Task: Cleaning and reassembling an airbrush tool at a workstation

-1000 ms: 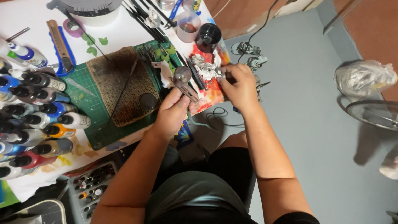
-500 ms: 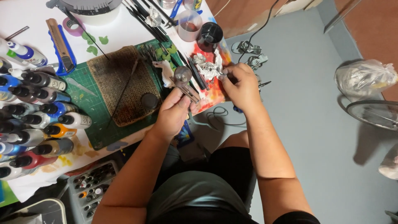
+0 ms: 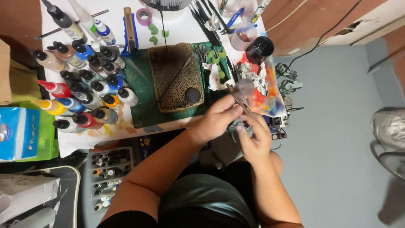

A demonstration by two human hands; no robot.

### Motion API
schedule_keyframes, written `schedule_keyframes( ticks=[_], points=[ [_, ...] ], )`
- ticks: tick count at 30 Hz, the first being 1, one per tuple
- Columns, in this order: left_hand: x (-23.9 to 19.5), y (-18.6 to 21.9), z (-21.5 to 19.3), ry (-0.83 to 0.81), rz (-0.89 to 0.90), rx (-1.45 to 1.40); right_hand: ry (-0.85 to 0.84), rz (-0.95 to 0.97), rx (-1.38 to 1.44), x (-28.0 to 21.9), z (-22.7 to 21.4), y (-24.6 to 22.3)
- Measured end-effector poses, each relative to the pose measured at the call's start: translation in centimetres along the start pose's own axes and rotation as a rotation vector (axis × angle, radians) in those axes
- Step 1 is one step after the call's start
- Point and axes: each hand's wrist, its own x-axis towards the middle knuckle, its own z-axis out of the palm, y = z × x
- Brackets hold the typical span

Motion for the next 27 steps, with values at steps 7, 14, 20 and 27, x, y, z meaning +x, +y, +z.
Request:
schedule_keyframes(
  ticks=[7,14,20,27],
  points=[
    [-0.7,-2.4,0.9,0.022,-0.015,0.02,0.101,0.068,0.114,-2.0,1.0,3.6],
    [-2.4,3.4,-0.3,0.114,0.405,1.378,0.146,0.053,0.015,1.6,-0.6,3.5],
    [0.5,4.4,-2.5,0.19,0.669,2.056,0.09,-0.013,-0.241,5.4,2.2,3.9],
    [0.6,4.2,-4.7,0.111,0.777,2.01,0.087,0.086,-0.522,6.6,5.1,6.1]
  ],
)
